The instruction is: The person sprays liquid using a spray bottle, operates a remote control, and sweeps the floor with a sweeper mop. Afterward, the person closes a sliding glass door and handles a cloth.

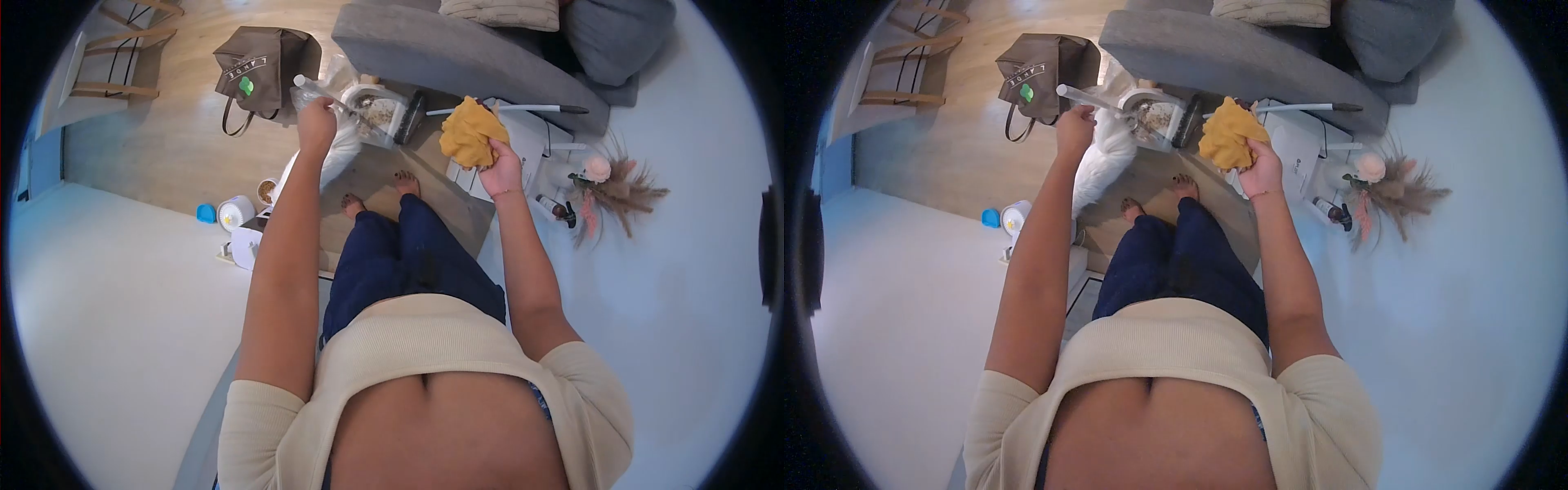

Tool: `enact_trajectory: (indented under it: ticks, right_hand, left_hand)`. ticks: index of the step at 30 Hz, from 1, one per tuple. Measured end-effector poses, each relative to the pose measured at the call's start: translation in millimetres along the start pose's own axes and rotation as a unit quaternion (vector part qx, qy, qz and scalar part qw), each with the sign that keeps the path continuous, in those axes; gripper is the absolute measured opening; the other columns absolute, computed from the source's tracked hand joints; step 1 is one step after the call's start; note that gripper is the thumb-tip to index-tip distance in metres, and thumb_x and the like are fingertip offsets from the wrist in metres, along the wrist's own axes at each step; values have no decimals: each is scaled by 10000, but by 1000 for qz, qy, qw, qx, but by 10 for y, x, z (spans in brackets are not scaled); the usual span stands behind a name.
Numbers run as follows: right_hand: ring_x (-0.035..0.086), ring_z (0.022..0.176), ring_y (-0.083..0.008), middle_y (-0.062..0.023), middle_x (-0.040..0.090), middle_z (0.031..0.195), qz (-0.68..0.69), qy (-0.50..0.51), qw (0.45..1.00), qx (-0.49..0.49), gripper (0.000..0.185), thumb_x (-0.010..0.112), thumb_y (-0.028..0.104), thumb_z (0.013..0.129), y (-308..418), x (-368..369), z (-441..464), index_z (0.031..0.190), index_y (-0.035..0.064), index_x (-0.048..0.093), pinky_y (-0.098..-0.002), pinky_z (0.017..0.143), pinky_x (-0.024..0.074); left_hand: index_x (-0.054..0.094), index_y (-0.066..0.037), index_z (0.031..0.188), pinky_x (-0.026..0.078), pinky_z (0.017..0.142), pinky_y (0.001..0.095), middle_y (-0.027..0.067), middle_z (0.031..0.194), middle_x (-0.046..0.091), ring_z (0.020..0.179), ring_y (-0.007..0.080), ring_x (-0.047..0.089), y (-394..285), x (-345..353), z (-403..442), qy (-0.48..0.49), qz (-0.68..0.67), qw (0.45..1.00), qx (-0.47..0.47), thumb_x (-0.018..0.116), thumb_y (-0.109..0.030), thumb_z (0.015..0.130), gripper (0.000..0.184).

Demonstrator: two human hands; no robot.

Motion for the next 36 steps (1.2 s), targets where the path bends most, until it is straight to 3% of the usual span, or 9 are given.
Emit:
enact_trajectory:
  ticks: [3, 5, 10, 12, 16, 21, 25, 32, 36]
  right_hand:
    - [505, 1063, -244, -100, 514, 1173, 0, -11, 1000, 2, 348, 372, 95, 869, 8, -12, -33, 1206, 21, 413, -373, 889, 405]
    - [515, 1047, -243, -99, 519, 1163, 1, -19, 1000, -5, 343, 375, 93, 866, -1, -48, -17, 1199, 17, 417, -372, 875, 415]
    - [544, 992, -225, -89, 523, 1107, -47, -41, 998, 13, 329, 434, 43, 840, -94, -29, -42, 1168, 44, 418, -355, 833, 458]
    - [539, 977, -220, -78, 516, 1058, -113, -53, 992, 37, 311, 441, 19, 835, -196, -50, -27, 1140, 72, 408, -352, 824, 459]
    - [527, 969, -202, -75, 505, 1041, -121, -35, 992, 31, 301, 442, 0, 834, -323, -74, 74, 1120, 79, 396, -331, 812, 453]
    - [520, 945, -180, -78, 519, 1033, -327, -56, 943, 21, 263, 459, 11, 830, -333, -222, 270, 1087, 52, 421, -312, 786, 440]
    - [542, 884, -184, -67, 544, 984, -318, -67, 945, -17, 225, 486, 29, 821, -69, -76, 445, 1043, 41, 453, -308, 752, 453]
    - [554, 929, -200, -74, 548, 1011, -174, 11, 979, -109, 273, 493, 21, 807, 711, 628, 876, 1076, 44, 458, -323, 776, 463]
    - [523, 994, -213, -91, 509, 1098, -122, 24, 979, -159, 366, 524, 59, 799, 1062, 760, 1074, 1147, 50, 412, -319, 824, 439]
  left_hand:
    - [644, -33, 856, 467, 718, 386, 156, 803, 622, 784, 314, 596, 51, -115, -72, 21, -104, 991, -82, 604, -212, 736, 219]
    - [632, -63, 807, 447, 719, 391, 128, 891, 582, 847, 295, 570, -96, -331, -138, -41, 24, 996, -70, 610, -285, 738, 234]
    - [622, -70, 809, 437, 726, 394, 108, 953, 543, 875, 291, 546, -33, -210, -239, 1, 28, 996, -82, 612, -340, 745, 277]
    - [628, -48, 826, 423, 761, 399, 165, 885, 567, 863, 320, 544, -1, -159, -311, -2, 4, 999, -52, 611, -346, 743, 310]
    - [627, -44, 843, 420, 775, 385, 174, 877, 572, 865, 317, 547, 196, 2, -474, 34, -10, 999, -37, 610, -333, 751, 304]
    - [621, -38, 840, 424, 771, 364, 176, 911, 559, 860, 306, 544, 549, 177, -788, 87, -74, 992, -55, 609, -246, 772, 220]
    - [617, -22, 874, 446, 751, 338, 128, 869, 620, 835, 250, 589, 864, 400, -1194, 136, -178, 971, -84, 612, -206, 767, 213]
    - [609, -27, 874, 462, 705, 316, 106, 810, 631, 769, 222, 609, 1153, 398, -1792, 166, -138, 958, -190, 615, -105, 729, 165]
    - [608, -22, 863, 465, 689, 313, 110, 801, 629, 762, 211, 610, 1272, 500, -1905, 144, -171, 958, -179, 612, -73, 720, 152]
Point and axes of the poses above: each hand's wrist, its own z-axis towards the middle knuckle, its own x-axis out of the palm, y = z × x, the point moved 10 cm from there along z, towards the middle knuckle
